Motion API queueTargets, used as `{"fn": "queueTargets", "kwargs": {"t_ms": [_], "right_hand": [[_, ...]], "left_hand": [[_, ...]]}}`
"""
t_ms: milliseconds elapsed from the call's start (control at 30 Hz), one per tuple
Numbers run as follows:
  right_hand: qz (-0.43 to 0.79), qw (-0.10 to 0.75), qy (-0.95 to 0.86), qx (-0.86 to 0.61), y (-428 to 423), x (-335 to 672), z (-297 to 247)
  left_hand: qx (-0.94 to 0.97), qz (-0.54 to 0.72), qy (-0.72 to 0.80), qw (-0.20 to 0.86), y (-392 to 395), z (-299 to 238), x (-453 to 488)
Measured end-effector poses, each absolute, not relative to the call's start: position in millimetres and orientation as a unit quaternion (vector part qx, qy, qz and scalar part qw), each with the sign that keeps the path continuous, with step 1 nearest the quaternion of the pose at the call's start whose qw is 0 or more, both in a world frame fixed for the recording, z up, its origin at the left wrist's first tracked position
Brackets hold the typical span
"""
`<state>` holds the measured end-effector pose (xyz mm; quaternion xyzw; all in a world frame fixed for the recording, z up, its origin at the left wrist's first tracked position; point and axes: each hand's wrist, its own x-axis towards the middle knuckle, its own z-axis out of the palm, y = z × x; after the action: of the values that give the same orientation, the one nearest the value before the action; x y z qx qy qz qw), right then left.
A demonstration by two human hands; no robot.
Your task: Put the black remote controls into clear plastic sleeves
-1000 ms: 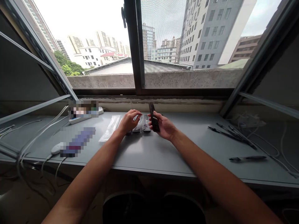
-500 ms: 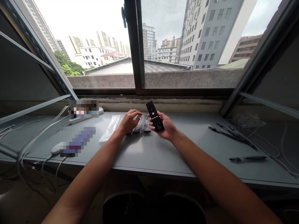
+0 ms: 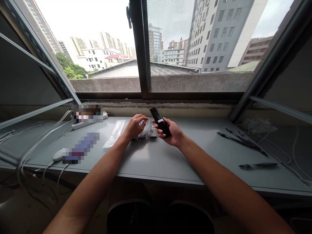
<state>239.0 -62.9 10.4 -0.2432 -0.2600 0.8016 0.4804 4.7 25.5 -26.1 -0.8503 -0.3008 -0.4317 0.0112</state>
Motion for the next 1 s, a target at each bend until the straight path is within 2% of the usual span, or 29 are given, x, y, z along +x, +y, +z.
{"fn": "queueTargets", "kwargs": {"t_ms": [200, 367, 533, 1000], "right_hand": [[0.729, 0.528, -0.321, -0.294, -62.3, 234.6, 3.6], [0.681, 0.543, -0.416, -0.261, -60.1, 233.0, -6.8], [0.578, 0.56, -0.529, -0.269, -56.5, 230.4, -14.5], [0.498, 0.6, -0.557, -0.285, -50.7, 230.6, -17.5]], "left_hand": [[-0.85, -0.433, -0.3, 0.009, 24.7, -25.4, 5.3], [-0.849, -0.436, -0.299, 0.009, 24.7, -26.3, 5.9], [-0.848, -0.434, -0.304, 0.012, 27.1, -27.8, 5.5], [-0.85, -0.432, -0.302, 0.01, 27.5, -27.4, 5.0]]}}
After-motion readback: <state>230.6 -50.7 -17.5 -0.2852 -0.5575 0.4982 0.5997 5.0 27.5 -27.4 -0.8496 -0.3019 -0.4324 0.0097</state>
